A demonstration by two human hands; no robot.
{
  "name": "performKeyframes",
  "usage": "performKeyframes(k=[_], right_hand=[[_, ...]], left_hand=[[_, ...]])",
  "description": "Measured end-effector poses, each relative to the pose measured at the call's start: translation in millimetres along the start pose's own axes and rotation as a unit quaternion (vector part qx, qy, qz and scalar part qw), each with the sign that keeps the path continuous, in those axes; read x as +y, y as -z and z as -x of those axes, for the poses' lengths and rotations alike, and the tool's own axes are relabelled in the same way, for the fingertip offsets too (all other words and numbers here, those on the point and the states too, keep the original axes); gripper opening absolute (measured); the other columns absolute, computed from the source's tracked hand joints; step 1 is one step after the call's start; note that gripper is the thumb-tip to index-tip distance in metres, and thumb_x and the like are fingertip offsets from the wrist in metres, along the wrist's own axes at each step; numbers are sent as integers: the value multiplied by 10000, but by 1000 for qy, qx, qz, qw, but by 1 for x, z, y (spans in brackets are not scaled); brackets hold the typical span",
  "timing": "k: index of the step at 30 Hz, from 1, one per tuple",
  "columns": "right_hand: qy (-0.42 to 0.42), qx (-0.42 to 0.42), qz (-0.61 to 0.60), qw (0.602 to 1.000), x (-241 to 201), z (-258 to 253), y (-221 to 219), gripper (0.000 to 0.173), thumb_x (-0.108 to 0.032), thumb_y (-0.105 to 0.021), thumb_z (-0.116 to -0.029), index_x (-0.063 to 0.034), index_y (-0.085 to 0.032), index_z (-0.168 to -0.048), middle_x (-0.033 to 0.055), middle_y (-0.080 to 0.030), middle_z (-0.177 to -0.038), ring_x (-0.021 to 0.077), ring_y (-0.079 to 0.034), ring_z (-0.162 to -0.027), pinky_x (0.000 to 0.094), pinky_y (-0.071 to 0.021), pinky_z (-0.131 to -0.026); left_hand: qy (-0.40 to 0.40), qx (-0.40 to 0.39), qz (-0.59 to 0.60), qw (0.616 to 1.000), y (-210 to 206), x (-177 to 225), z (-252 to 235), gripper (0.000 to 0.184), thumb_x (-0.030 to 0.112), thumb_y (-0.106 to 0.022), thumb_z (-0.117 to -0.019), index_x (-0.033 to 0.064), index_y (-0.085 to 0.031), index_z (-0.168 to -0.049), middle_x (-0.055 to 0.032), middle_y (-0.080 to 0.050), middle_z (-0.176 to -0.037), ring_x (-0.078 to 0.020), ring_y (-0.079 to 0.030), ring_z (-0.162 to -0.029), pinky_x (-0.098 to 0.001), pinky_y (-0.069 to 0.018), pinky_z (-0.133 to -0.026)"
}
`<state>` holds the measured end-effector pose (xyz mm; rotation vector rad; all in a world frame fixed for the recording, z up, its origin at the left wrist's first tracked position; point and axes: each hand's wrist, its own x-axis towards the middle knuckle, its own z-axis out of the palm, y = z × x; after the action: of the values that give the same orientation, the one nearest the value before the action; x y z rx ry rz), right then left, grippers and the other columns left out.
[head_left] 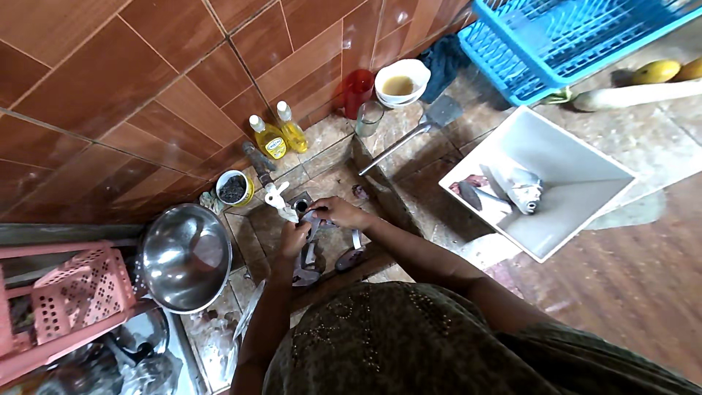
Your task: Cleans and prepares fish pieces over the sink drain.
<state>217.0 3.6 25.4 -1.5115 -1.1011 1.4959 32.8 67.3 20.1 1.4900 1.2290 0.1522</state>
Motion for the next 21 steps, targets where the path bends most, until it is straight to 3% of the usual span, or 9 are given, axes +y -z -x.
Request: performKeyframes(k=[10,15,21], right_hand=[[-8,-3,1,1000,6,-1,0,240,-147,-571,-1054,-54,-684,-1244,108,-708,-1044,142,-662,-773,326,-571,-724],[-19,-43,-2,999,16,-8,0,400,-252,-667,-1010,-51,-609,-1350,173,-682,-1174,251,-698,-925,443,-594,-839],[11,-5,49,999,44,-22,-13,305,-306,-693,-987,-73,-704,-1184,142,-725,-1015,240,-725,-813,463,-623,-792]], left_hand=[[-6,-15,-21,1000,1,-2,-1,318,124,-625,-937,12,-656,-1234,-157,-687,-1122,-223,-659,-1022,-444,-542,-910],[-11,-5,-22,1000,-3,-2,0,306,178,-651,-979,-11,-653,-1220,-168,-687,-1128,-220,-656,-1038,-436,-535,-943],[7,-4,-44,999,-5,-8,-5,323,131,-637,-975,4,-631,-1272,-175,-678,-1185,-234,-657,-1085,-443,-534,-969]])
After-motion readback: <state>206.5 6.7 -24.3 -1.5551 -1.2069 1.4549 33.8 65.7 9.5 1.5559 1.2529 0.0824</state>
